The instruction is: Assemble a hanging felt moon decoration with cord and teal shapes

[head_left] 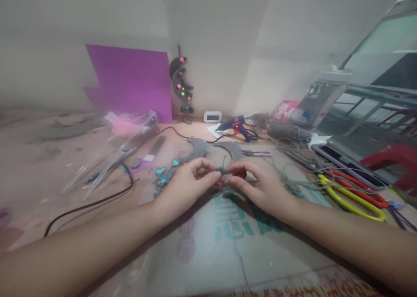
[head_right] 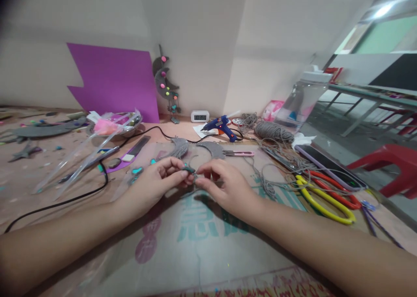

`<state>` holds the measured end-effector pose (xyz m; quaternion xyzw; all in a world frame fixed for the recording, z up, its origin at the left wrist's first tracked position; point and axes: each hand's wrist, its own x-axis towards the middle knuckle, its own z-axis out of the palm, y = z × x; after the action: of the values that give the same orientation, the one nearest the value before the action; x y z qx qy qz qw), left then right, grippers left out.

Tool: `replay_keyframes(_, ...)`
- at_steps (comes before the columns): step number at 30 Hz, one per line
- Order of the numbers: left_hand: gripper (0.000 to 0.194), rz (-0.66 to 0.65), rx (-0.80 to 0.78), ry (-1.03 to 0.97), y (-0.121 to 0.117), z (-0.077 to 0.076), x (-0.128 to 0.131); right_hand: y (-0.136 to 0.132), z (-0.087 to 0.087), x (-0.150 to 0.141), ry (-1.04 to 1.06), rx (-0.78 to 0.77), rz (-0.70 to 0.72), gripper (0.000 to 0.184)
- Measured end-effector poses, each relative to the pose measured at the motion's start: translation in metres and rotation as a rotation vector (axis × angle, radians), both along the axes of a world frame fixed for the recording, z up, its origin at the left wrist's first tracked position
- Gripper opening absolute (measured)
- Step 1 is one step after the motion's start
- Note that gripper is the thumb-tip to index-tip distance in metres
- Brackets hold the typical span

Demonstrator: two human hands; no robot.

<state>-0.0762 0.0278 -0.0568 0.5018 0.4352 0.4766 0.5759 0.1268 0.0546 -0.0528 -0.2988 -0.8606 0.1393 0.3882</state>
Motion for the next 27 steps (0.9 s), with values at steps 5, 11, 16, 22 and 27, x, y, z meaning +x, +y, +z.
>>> replay_keyframes(5, 0.021, -0.028, 0.064, 0.111, -0.0027, -0.0024, -0.0019, -0.0014, 0.0004, -0.0053, 0.034, -0.13, -0.015, 0.009)
replay_keyframes(11, 0.022, -0.042, 0.132, 0.224, -0.0014, -0.0048, -0.0039, -0.0028, 0.0018, -0.005, 0.047, -0.14, 0.003, 0.008)
replay_keyframes(16, 0.026, -0.027, 0.174, 0.231, 0.0009, -0.0045, -0.0046, -0.0001, -0.0018, -0.003, 0.022, -0.098, 0.016, 0.007)
replay_keyframes(22, 0.025, -0.023, 0.182, 0.285, 0.0004, -0.0046, -0.0067, -0.0004, -0.0016, -0.0045, -0.02, -0.113, 0.037, 0.01)
replay_keyframes(27, 0.021, -0.011, 0.193, 0.309, -0.0018, -0.0023, -0.0049, 0.0007, -0.0029, -0.0039, -0.03, -0.146, 0.032, 0.01)
